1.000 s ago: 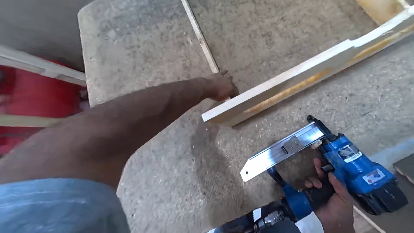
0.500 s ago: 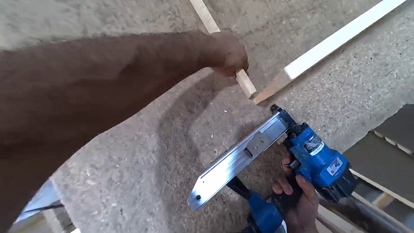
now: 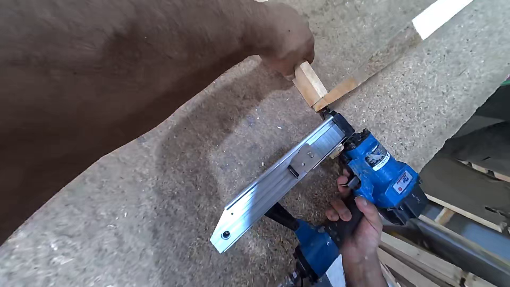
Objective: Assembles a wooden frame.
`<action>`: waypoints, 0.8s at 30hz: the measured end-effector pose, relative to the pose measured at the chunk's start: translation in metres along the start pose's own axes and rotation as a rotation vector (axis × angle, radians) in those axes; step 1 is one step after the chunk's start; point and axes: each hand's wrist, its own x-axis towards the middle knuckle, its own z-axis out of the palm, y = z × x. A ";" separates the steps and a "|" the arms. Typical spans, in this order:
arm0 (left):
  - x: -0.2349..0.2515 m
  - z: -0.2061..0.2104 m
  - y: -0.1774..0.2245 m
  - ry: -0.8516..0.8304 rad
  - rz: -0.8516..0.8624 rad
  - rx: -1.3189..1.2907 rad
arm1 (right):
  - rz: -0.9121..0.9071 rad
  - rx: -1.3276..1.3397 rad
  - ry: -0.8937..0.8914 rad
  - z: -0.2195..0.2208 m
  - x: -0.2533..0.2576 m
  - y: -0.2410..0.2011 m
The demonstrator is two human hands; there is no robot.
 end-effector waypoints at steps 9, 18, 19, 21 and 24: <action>0.019 -0.084 0.186 0.111 -0.412 -0.008 | 0.006 0.024 -0.018 -0.003 -0.001 0.003; -0.016 -0.069 0.174 0.285 -0.357 0.027 | -0.009 0.017 -0.018 -0.004 -0.001 0.006; -0.008 -0.070 0.167 0.252 -0.346 0.037 | -0.009 0.011 -0.012 -0.003 0.000 0.006; -0.005 -0.062 0.158 0.269 -0.350 0.023 | -0.007 0.007 -0.010 -0.003 0.000 0.006; -0.024 -0.052 0.157 0.284 -0.375 -0.010 | -0.009 0.002 -0.024 -0.004 0.000 0.006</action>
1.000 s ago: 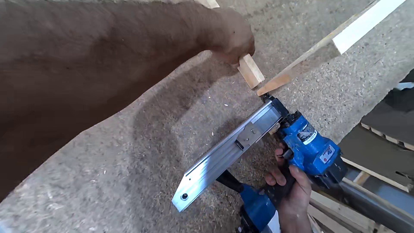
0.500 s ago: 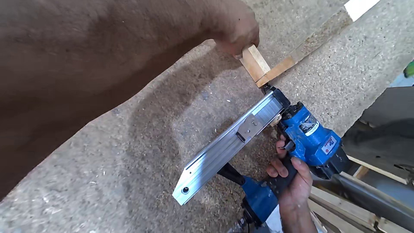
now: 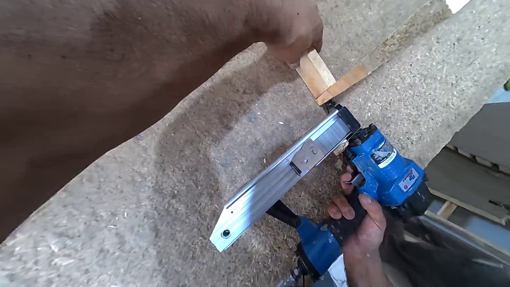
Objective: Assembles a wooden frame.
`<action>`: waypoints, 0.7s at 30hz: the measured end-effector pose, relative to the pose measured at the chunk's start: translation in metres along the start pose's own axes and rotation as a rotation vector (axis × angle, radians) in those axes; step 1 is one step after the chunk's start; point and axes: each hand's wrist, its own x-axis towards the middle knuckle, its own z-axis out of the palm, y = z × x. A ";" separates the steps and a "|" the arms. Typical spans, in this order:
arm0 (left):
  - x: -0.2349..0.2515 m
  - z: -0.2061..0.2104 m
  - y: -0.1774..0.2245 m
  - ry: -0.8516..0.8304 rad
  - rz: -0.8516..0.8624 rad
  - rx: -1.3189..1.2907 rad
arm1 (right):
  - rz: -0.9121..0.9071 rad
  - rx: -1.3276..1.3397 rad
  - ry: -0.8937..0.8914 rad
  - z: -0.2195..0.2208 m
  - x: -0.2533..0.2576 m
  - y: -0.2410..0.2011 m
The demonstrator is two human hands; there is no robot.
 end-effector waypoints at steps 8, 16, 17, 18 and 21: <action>0.056 0.018 -0.007 -0.087 0.076 0.113 | 0.016 0.014 0.014 0.000 -0.001 -0.002; 0.086 0.003 0.037 -0.141 0.182 0.161 | 0.042 0.038 -0.016 -0.001 0.001 -0.006; 0.083 0.003 0.035 -0.128 0.164 0.157 | 0.043 0.039 -0.019 -0.001 0.001 -0.006; 0.083 0.003 0.037 -0.127 0.150 0.158 | 0.042 0.040 -0.020 -0.001 0.001 -0.006; 0.089 0.010 0.026 -0.172 0.155 0.152 | 0.034 0.036 -0.007 0.000 0.000 -0.006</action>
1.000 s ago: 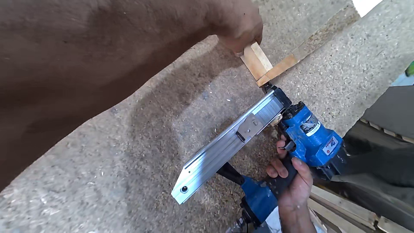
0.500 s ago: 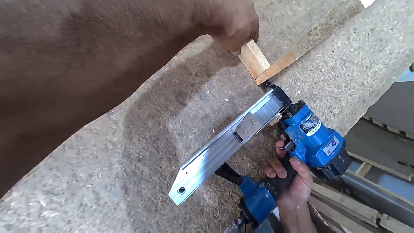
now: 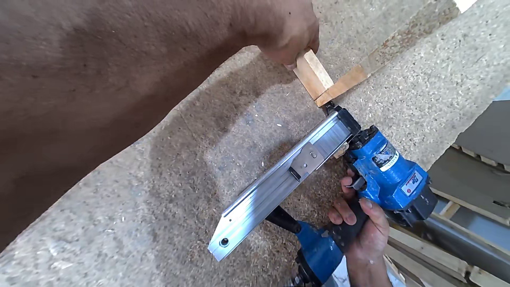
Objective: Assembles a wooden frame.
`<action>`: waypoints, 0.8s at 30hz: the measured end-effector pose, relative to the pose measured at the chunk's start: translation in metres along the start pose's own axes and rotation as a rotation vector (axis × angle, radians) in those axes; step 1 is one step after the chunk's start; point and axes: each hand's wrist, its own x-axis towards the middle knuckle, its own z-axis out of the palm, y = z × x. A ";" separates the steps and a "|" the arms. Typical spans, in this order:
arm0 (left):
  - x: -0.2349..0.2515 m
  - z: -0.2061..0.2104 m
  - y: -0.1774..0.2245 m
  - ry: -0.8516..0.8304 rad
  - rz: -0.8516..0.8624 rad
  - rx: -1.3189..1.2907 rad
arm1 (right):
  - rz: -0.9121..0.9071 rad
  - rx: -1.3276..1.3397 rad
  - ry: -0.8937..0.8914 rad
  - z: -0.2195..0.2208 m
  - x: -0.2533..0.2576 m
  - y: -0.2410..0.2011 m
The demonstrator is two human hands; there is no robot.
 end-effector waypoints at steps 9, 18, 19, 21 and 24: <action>0.005 0.062 -0.083 -0.071 0.107 -0.061 | -0.001 -0.004 0.053 0.004 -0.003 0.001; 0.008 0.053 -0.058 -0.075 0.057 -0.042 | -0.019 -0.072 0.109 0.006 -0.002 0.008; 0.011 0.047 -0.051 -0.080 0.044 -0.020 | -0.022 -0.076 0.104 0.005 -0.002 0.009; 0.021 0.017 -0.012 -0.135 -0.019 0.033 | -0.027 -0.087 0.092 0.004 -0.002 0.011; 0.050 -0.048 0.076 -0.396 -0.302 0.119 | -0.064 -0.117 0.049 0.000 0.001 0.014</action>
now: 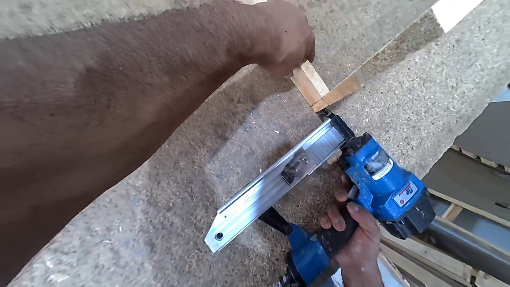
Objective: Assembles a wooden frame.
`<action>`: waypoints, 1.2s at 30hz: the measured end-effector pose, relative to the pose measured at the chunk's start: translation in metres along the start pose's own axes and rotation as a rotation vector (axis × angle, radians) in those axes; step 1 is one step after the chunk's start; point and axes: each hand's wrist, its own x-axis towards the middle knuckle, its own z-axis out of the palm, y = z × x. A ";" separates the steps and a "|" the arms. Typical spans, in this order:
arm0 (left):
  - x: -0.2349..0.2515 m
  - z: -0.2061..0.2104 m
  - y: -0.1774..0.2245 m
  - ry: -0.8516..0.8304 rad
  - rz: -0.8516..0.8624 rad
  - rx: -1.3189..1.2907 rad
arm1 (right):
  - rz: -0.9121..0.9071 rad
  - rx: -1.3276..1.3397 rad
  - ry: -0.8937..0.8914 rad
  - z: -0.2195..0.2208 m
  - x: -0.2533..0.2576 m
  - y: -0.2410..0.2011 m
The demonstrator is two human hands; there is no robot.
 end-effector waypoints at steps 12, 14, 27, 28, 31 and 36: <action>0.015 -0.012 -0.012 -0.099 -0.151 0.095 | -0.029 0.101 -0.145 0.003 -0.005 -0.012; 0.014 -0.011 -0.009 -0.094 -0.174 0.073 | -0.026 0.100 -0.117 0.004 -0.004 -0.011; 0.012 -0.007 -0.008 -0.062 -0.176 0.078 | 0.002 0.131 -0.106 -0.001 -0.002 -0.011; 0.013 -0.007 -0.008 -0.059 -0.163 0.086 | -0.004 0.126 -0.096 -0.002 -0.001 -0.011; 0.013 -0.008 -0.008 -0.063 -0.155 0.104 | 0.002 0.128 -0.063 -0.004 0.001 -0.007; 0.015 -0.009 -0.010 -0.060 -0.160 0.094 | 0.025 0.153 -0.068 -0.005 0.004 -0.008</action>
